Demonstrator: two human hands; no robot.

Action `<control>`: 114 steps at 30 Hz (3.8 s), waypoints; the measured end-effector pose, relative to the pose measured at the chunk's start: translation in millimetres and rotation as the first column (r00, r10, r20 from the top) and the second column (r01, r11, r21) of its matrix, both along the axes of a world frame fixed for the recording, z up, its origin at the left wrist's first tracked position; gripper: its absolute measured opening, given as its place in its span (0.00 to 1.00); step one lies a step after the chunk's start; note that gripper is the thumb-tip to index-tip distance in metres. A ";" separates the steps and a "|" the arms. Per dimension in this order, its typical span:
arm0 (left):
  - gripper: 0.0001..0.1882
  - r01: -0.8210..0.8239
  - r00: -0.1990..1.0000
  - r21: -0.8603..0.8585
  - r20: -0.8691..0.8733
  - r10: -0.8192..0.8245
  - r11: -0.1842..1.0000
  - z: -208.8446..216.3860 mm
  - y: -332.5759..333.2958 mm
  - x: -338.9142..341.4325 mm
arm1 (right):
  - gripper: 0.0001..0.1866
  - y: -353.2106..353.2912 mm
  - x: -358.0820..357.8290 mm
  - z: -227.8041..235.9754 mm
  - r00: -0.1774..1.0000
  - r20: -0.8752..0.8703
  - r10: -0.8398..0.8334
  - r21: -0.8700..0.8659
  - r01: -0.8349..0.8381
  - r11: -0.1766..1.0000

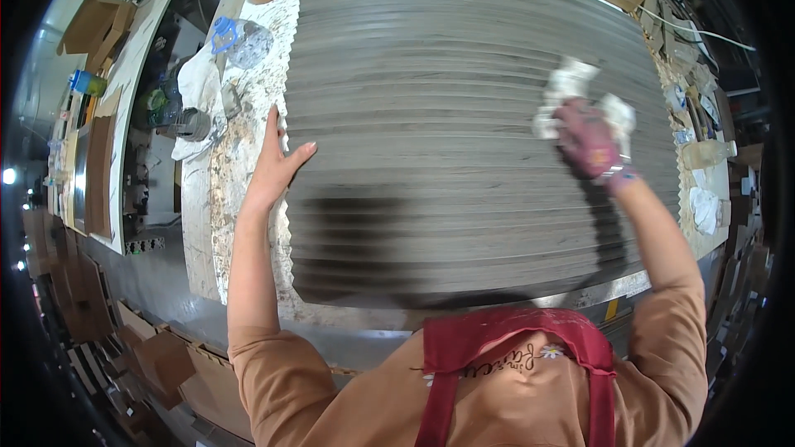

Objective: The person wipes a large slatted furniture panel using a cloth, applying liquid from a bottle onto the cloth and panel throughout the process.

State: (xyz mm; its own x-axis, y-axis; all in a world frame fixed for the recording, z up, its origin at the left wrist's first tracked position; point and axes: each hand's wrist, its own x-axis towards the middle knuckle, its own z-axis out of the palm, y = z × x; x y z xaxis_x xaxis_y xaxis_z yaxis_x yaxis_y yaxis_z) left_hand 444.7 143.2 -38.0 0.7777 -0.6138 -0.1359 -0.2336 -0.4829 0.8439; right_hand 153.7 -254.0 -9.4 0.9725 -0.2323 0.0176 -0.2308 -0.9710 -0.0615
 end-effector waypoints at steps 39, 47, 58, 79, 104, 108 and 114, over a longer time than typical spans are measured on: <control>0.43 0.139 0.742 0.609 0.458 -0.489 0.781 6.5 -115.8 -68.4 | 0.11 -68.7 -57.6 -60.0 0.922 0.386 0.028 0.156 -0.095 0.983; 0.42 0.125 0.727 0.591 0.492 -0.479 0.797 0.5 -122.3 -67.3 | 0.09 -222.7 -225.6 20.2 0.850 0.260 -0.459 0.026 0.469 0.883; 0.44 0.201 0.718 0.622 0.432 -0.546 0.757 7.1 -136.3 -125.4 | 0.08 -172.5 -209.7 -21.8 0.969 0.242 -0.050 0.014 0.048 0.999; 0.44 0.177 0.695 0.609 0.479 -0.536 0.773 5.4 -135.4 -127.5 | 0.17 -159.8 -195.7 -48.8 0.920 0.364 -0.143 0.203 0.072 0.977; 0.43 0.183 0.697 0.621 0.464 -0.546 0.762 13.3 -137.6 -129.2 | 0.13 -140.9 -110.9 24.4 0.895 0.351 -0.277 0.359 0.145 0.922; 0.42 0.222 0.687 0.592 0.469 -0.555 0.775 10.7 -139.7 -126.7 | 0.19 -80.1 -65.9 -28.9 0.943 0.273 0.191 0.069 -0.217 0.974; 0.45 0.196 0.684 0.611 0.475 -0.553 0.767 7.8 -136.8 -129.2 | 0.18 -274.0 -231.0 -54.8 0.935 0.311 -0.170 0.109 0.143 0.984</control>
State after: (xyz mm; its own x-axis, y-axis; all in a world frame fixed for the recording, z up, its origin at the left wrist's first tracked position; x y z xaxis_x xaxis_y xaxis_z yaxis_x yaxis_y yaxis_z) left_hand 315.4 6.4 -30.2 0.5076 -0.8567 -0.0917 -0.8472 -0.5156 0.1281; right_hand -77.3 -528.0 -64.2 0.8705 -0.3950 0.2936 -0.3346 -0.9124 -0.2356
